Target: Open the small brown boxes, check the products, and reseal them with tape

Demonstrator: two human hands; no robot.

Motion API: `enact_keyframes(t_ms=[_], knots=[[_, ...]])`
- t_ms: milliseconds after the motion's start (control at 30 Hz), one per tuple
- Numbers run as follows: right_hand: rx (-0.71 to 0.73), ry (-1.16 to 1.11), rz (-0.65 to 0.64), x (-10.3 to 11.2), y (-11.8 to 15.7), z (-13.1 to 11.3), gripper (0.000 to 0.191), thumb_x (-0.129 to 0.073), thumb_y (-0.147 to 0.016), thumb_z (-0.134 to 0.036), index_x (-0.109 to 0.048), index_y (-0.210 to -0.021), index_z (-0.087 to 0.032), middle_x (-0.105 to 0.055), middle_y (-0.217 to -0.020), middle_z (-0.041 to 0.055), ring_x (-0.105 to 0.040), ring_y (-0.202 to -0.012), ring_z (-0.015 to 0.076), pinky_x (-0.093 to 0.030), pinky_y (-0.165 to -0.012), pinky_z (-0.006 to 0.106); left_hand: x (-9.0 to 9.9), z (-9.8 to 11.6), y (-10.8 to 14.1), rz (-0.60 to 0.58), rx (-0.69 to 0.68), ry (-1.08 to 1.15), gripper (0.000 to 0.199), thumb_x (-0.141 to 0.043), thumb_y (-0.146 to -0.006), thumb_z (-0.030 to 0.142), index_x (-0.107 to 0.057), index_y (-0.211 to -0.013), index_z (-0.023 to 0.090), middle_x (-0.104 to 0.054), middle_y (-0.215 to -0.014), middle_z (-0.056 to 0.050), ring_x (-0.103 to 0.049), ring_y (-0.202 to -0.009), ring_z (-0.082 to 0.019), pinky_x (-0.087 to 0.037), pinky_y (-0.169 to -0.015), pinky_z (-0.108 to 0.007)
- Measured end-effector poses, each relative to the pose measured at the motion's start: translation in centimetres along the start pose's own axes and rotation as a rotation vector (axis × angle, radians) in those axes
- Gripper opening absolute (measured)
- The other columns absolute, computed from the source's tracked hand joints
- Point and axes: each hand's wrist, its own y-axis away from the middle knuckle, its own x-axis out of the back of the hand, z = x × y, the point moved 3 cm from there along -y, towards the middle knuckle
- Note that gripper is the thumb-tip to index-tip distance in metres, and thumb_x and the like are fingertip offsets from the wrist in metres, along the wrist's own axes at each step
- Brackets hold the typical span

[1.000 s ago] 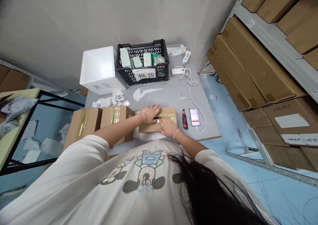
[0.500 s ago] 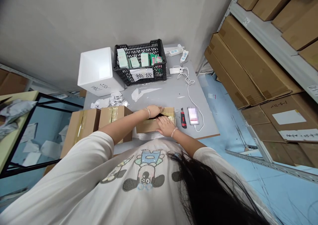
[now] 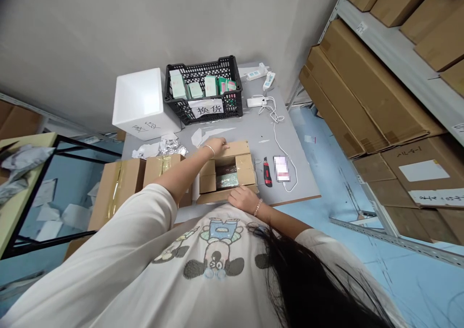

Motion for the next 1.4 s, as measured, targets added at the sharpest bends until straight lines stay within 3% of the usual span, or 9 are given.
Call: enact_keyframes(t_ms=[133, 300, 500, 700, 833, 967, 1067, 1200, 1400], knots=[[0.041, -0.041, -0.174, -0.4, 0.4, -0.2, 0.022, -0.047, -0.099, -0.023, -0.066, -0.090, -0.018, -0.062, -0.084, 0.0069, -0.053, -0.084, 0.0178, -0.040, -0.073, 0.030, -2.0, 0.5, 1.4, 0.096, 0.071, -0.025, 0.043, -0.040, -0.097, 0.047, -0.063, -0.117, 0.018, -0.065, -0.123, -0.016, -0.056, -0.118, -0.030, -0.031, -0.110, -0.049], [-0.004, -0.119, -0.127, -2.4, 1.6, 0.9, 0.016, -0.057, -0.094, -0.031, -0.067, -0.098, -0.019, -0.062, -0.123, 0.0129, -0.053, -0.112, 0.0238, -0.043, -0.095, 0.043, -1.7, 0.5, 3.6, 0.249, 0.043, 0.005, 0.044, -0.028, -0.101, 0.036, -0.055, -0.131, 0.018, -0.062, -0.131, -0.015, -0.053, -0.124, -0.026, -0.012, -0.118, -0.055], [0.005, -0.191, -0.098, -3.6, 2.0, 1.0, 0.028, -0.060, -0.091, -0.040, -0.067, -0.102, -0.016, -0.058, -0.133, 0.0169, -0.049, -0.125, 0.0280, -0.038, -0.106, 0.049, -0.3, 0.8, 6.6, 0.253, 0.020, -0.017, 0.068, -0.039, -0.096, 0.046, -0.025, -0.155, 0.015, -0.028, -0.160, -0.015, -0.007, -0.151, -0.035, -0.002, -0.117, -0.064], [-0.557, -0.180, -0.023, -0.5, -2.3, 2.6, 0.032, -0.046, -0.096, -0.031, -0.062, -0.119, -0.015, -0.061, -0.124, 0.0179, -0.053, -0.118, 0.0293, -0.042, -0.102, 0.045, -2.8, 2.6, 13.6, 0.362, 0.342, -0.019, 0.099, -0.055, -0.086, 0.052, -0.001, -0.157, 0.008, 0.000, -0.162, -0.024, 0.004, -0.149, -0.043, -0.011, -0.112, -0.072], [-1.010, -0.065, -0.026, -0.7, -4.1, 5.0, 0.083, -0.070, -0.079, -0.035, -0.035, -0.146, -0.002, -0.034, -0.149, 0.0327, -0.030, -0.138, 0.0476, -0.033, -0.104, 0.063, -5.4, 4.1, 16.7, 0.327, 0.427, -0.013, 0.100, -0.062, -0.081, 0.032, 0.000, -0.157, 0.012, 0.003, -0.162, -0.026, 0.003, -0.149, -0.044, -0.018, -0.106, -0.077], [-1.051, -0.141, -0.133, -1.2, -4.3, 6.8, 0.087, -0.066, -0.078, -0.029, -0.028, -0.150, 0.002, -0.024, -0.154, 0.0343, -0.030, -0.139, 0.0475, -0.036, -0.104, 0.060, -5.1, 3.5, 17.5, 0.339, 0.343, 0.093, 0.101, -0.054, -0.076, 0.012, 0.006, -0.157, 0.014, 0.007, -0.162, -0.022, 0.002, -0.150, -0.041, -0.025, -0.108, -0.071], [-1.001, -0.278, -0.130, 0.1, -2.9, 8.9, 0.072, -0.050, -0.085, -0.025, -0.032, -0.149, 0.002, -0.046, -0.144, 0.0284, -0.049, -0.130, 0.0359, -0.041, -0.104, 0.045, -3.9, 1.1, 18.3, 0.372, 0.200, 0.214, 0.098, -0.044, -0.077, 0.006, 0.013, -0.156, 0.015, 0.002, -0.164, -0.018, -0.004, -0.152, -0.031, -0.032, -0.113, -0.058], [-1.017, -0.339, -0.056, 2.7, 0.1, 11.9, 0.065, -0.037, -0.089, -0.023, -0.032, -0.150, -0.004, -0.065, -0.123, 0.0204, -0.061, -0.114, 0.0317, -0.045, -0.098, 0.042, -2.9, -2.7, 20.6, 0.425, 0.152, 0.249, 0.087, -0.040, -0.082, 0.008, 0.001, -0.158, 0.017, -0.013, -0.164, -0.015, -0.016, -0.151, -0.026, -0.032, -0.117, -0.046], [-0.862, 0.039, -0.070, 6.1, 0.7, 11.4, 0.066, -0.048, -0.088, -0.024, -0.032, -0.149, -0.006, -0.048, -0.139, 0.0247, -0.049, -0.121, 0.0365, -0.041, -0.096, 0.046, -2.7, -3.6, 23.3, 0.359, 0.259, -0.087, 0.053, -0.042, -0.089, 0.015, -0.051, -0.140, 0.027, -0.031, -0.158, -0.010, -0.028, -0.145, -0.034, -0.031, -0.112, -0.057]])
